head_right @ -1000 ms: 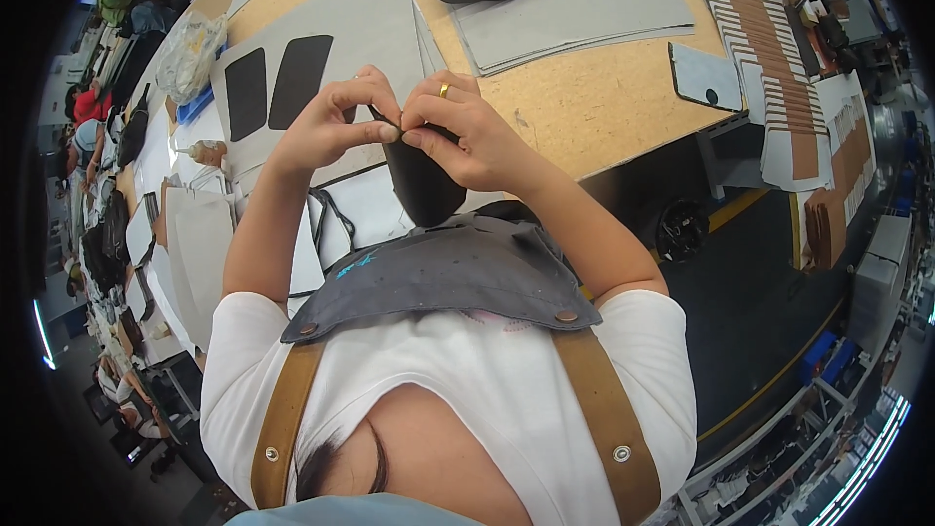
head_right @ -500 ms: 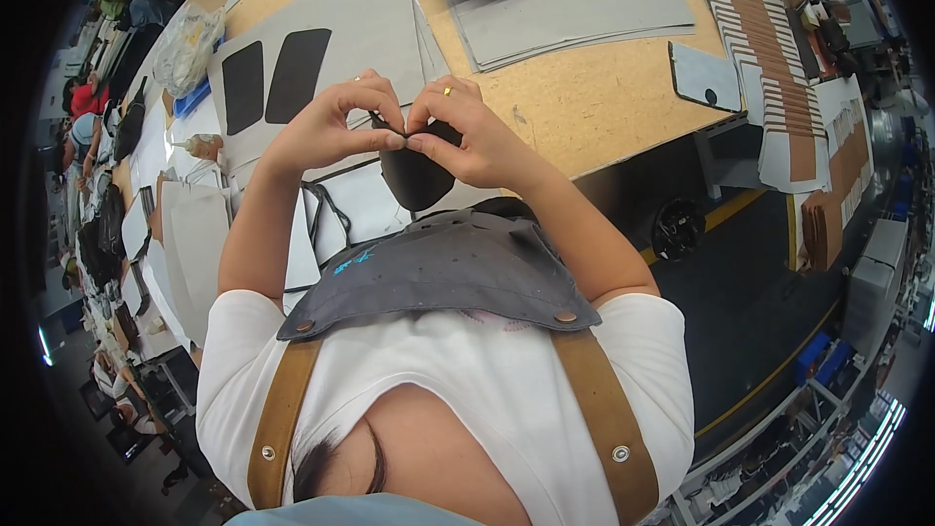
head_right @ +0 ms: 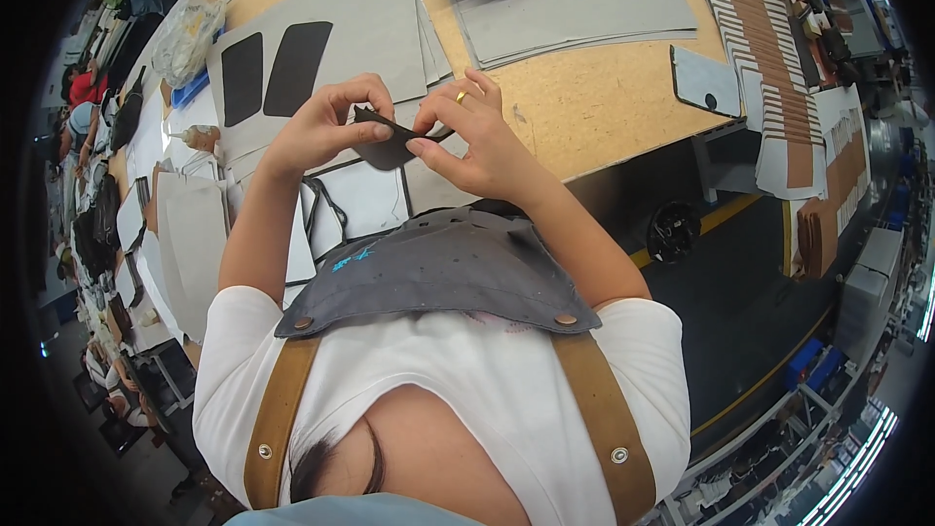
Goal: The recorder is aligning and assembling multiple leather and plastic components to prepare them for sewing.
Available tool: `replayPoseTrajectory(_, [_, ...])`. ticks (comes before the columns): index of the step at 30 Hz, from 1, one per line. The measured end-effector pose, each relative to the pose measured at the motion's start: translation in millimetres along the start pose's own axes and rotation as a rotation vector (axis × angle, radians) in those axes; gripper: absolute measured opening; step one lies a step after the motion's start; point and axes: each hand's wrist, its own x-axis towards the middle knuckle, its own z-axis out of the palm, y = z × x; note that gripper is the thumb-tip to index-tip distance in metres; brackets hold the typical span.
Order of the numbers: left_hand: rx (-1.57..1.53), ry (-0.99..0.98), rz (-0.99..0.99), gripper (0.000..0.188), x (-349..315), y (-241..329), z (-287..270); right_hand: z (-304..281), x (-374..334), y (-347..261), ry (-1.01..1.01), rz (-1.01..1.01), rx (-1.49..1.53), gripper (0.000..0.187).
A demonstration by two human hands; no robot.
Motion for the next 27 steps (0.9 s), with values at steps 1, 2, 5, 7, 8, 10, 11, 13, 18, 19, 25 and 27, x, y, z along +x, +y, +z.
replayPoseTrajectory(1, [0.050,0.011,0.021,0.013,-0.2,0.4,1.4,0.6,1.2,-1.2,0.000,0.000,0.000,0.009])
replayPoseTrajectory(2, [0.050,0.010,0.022,0.013,0.2,2.0,3.2,1.0,2.5,-1.7,0.012,-0.016,-0.035,0.008])
replayPoseTrajectory(5, [0.067,0.018,0.026,0.013,1.8,5.6,6.6,4.4,4.7,0.4,0.044,-0.026,-0.043,0.006])
replayPoseTrajectory(7, [0.045,0.048,0.033,0.013,3.0,2.7,7.5,7.4,5.4,2.6,0.067,-0.020,-0.015,0.006])
replayPoseTrajectory(8, [0.046,0.048,0.034,0.013,3.1,1.3,8.1,9.0,5.4,3.1,0.089,-0.030,0.010,0.005])
replayPoseTrajectory(10, [-0.072,0.040,0.020,0.013,4.1,-1.8,8.9,11.1,6.3,2.2,0.113,-0.040,0.034,0.005])
replayPoseTrajectory(11, [-0.073,0.041,0.020,0.013,3.6,-3.0,9.4,12.1,7.2,0.7,0.126,-0.071,0.019,0.006])
replayPoseTrajectory(13, [-0.251,0.043,-0.037,0.012,2.6,-5.2,10.1,11.3,7.5,-1.4,0.137,-0.102,0.003,0.008])
replayPoseTrajectory(18, [-0.322,-0.001,-0.042,0.015,1.9,-13.5,-10.3,-9.6,-5.9,13.5,0.003,0.013,0.099,0.006])
replayPoseTrajectory(19, [-0.393,-0.012,-0.062,0.017,2.4,-14.2,-14.9,-13.6,-9.8,18.9,-0.019,0.046,0.113,0.006])
replayPoseTrajectory(25, [-0.339,0.021,-0.082,0.026,23.4,-24.3,-9.4,-0.3,-6.5,7.2,0.077,0.141,0.004,0.008])
replayPoseTrajectory(27, [-0.145,0.203,-0.039,0.033,27.4,-29.2,-12.4,-4.1,-11.7,20.7,0.124,0.269,0.100,0.008])
